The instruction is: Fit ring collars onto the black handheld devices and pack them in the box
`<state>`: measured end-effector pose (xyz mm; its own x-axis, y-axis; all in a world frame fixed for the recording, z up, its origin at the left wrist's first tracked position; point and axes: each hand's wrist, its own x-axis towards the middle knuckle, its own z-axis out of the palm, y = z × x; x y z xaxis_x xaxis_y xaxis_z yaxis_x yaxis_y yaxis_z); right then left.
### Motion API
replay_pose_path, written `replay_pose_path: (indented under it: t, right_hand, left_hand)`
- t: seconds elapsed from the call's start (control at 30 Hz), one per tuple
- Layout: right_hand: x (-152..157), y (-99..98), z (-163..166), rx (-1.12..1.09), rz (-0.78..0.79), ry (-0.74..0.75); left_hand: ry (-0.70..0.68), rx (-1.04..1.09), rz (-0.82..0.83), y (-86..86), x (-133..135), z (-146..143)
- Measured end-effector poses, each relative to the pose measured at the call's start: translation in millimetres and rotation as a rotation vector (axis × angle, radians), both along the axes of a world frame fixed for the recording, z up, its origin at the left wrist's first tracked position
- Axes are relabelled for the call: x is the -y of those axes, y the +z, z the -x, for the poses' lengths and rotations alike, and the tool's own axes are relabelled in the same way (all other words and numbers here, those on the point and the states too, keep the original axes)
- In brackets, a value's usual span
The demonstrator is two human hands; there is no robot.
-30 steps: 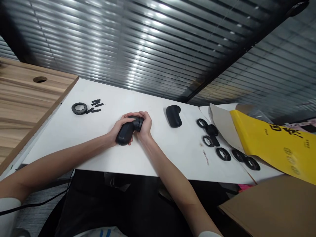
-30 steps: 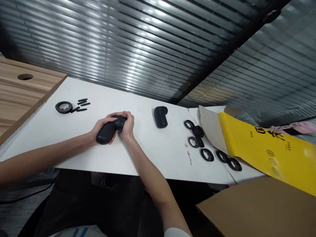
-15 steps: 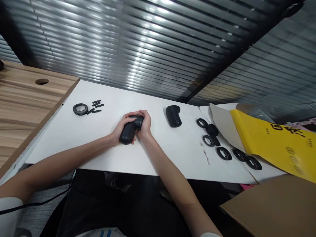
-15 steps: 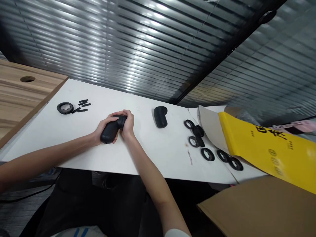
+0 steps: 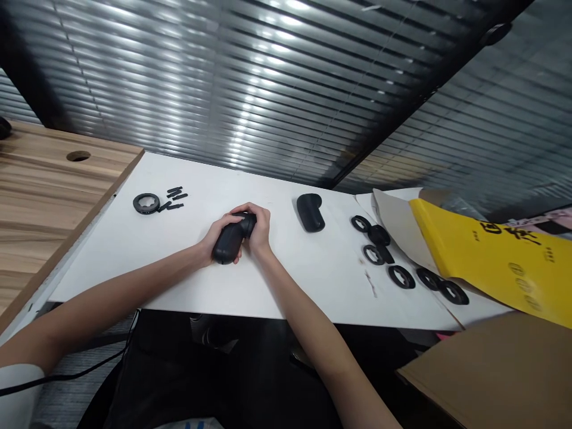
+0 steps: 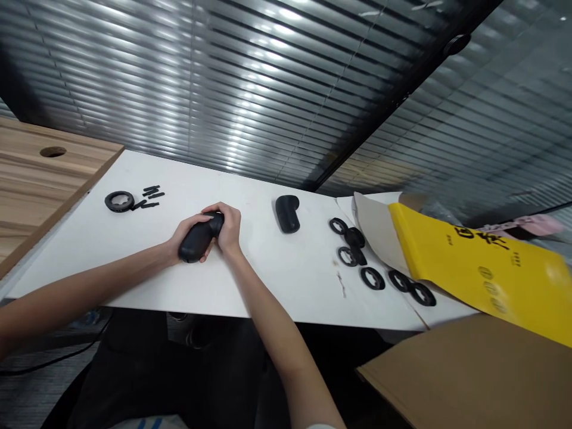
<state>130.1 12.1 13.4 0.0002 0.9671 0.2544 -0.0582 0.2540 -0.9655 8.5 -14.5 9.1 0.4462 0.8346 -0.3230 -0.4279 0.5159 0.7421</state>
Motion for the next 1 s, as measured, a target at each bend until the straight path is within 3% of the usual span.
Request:
replay_pose_path:
  t: [0.23,0.3,0.4,0.57,0.77,1.0]
  right_hand:
    - [-9.4,7.2,-2.7,-0.075,-0.072,-0.061]
    - [-13.4,6.1,-5.9,-0.037,0.021,-0.034]
    - [-17.6,4.2,-10.5,0.033,0.222,0.146]
    - [-21.4,3.0,-13.7,0.007,0.242,0.276]
    - [-25.2,-3.3,-16.7,0.049,0.059,0.239]
    - [-20.5,-3.1,-16.5,-0.013,-0.034,0.259]
  left_hand:
    - [0.099,-0.060,-0.309,5.2,-9.5,11.5]
    - [0.158,-0.104,-0.410,5.9,-14.9,18.4]
    - [0.265,-0.189,-0.507,5.6,-23.3,28.0]
    - [0.321,-0.196,-0.455,3.1,-32.9,34.2]
    - [0.259,-0.181,-0.482,2.4,-34.9,36.5]
    - [0.190,-0.149,-0.465,3.0,-37.4,37.7]
